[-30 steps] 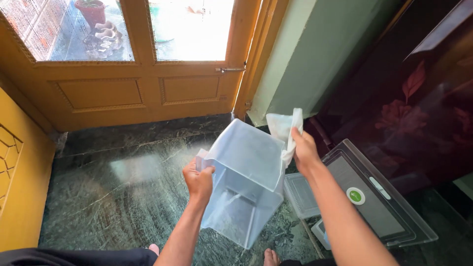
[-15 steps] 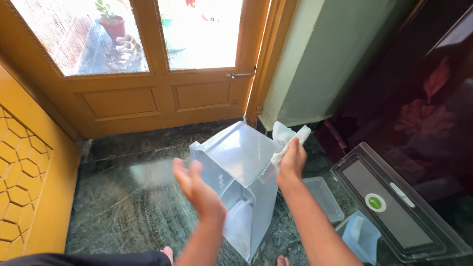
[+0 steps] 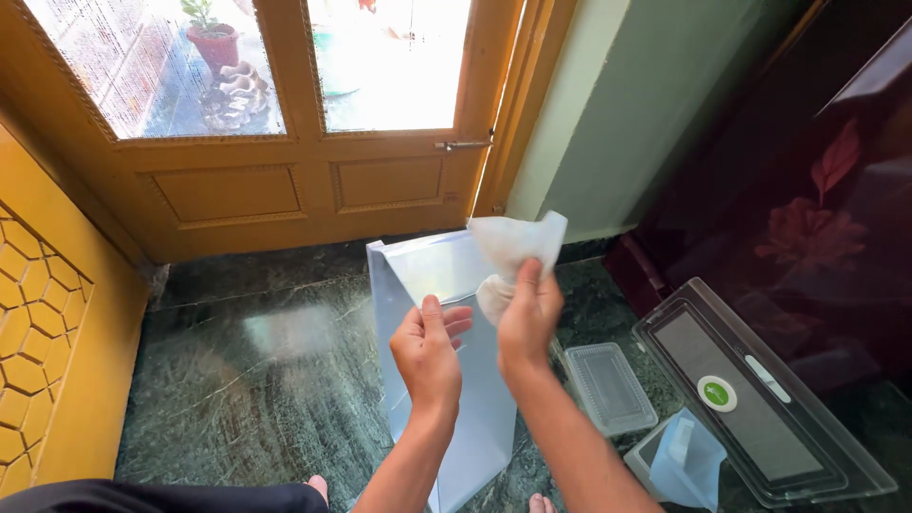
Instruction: Cleaning a clear plastic storage container and its lid using a wet wipe.
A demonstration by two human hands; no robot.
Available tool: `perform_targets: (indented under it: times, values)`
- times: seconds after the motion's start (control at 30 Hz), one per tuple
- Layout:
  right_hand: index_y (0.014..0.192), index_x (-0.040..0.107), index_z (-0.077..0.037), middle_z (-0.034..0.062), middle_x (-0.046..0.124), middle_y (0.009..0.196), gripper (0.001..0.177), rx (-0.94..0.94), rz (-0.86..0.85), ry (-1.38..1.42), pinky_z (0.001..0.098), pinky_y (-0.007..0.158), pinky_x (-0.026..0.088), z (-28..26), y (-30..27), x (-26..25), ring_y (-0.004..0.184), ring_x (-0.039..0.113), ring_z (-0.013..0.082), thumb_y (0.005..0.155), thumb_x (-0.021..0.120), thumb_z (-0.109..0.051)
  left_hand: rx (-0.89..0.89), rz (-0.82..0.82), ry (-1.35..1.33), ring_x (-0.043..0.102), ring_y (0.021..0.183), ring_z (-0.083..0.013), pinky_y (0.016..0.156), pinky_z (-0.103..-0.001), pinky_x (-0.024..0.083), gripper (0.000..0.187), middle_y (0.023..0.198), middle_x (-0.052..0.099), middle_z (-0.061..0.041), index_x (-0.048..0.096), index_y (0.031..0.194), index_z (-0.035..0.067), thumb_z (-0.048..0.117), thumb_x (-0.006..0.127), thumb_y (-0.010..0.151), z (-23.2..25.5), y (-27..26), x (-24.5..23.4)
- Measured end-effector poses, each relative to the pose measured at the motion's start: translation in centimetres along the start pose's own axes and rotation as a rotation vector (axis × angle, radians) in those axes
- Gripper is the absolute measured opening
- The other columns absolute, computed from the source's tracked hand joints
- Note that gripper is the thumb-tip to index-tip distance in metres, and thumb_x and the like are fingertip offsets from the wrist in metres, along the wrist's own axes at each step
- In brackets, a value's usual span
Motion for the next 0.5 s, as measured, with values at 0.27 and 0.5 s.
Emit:
perform_targets:
  times: [0.27,0.5]
  values:
    - [0.127,0.061,-0.003,0.0039,0.068,0.119,0.041,0.109,-0.221,0.324,0.032,0.091,0.05,-1.9,-1.4,2.1,0.104,0.062,0.0119,0.107,0.045,-0.034,0.105,0.12,0.023,0.073,0.066,-0.0162,0.061,-0.031,0.053,0.047,0.077,0.079,-0.009,0.069,0.08,0.002,0.033,0.045,0.105,1.2,1.9,-2.0]
    - [0.115,0.066,0.002,0.0037,0.066,0.104,0.042,0.083,-0.661,0.198,0.0297,0.081,0.05,1.1,-6.5,4.7,0.094,0.058,0.0107,0.115,0.053,-0.038,0.582,0.033,-0.073,0.062,0.082,-0.0107,0.067,-0.03,0.053,0.027,0.091,0.069,-0.006,0.067,0.097,-0.002,0.025,0.063,0.098,-2.2,3.3,-2.5]
Point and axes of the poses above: each hand's wrist, its own y-axis towards the middle knuckle, its own x-axis out of the palm, z = x × y, the point moved 4 cm from there along y, towards the middle knuckle
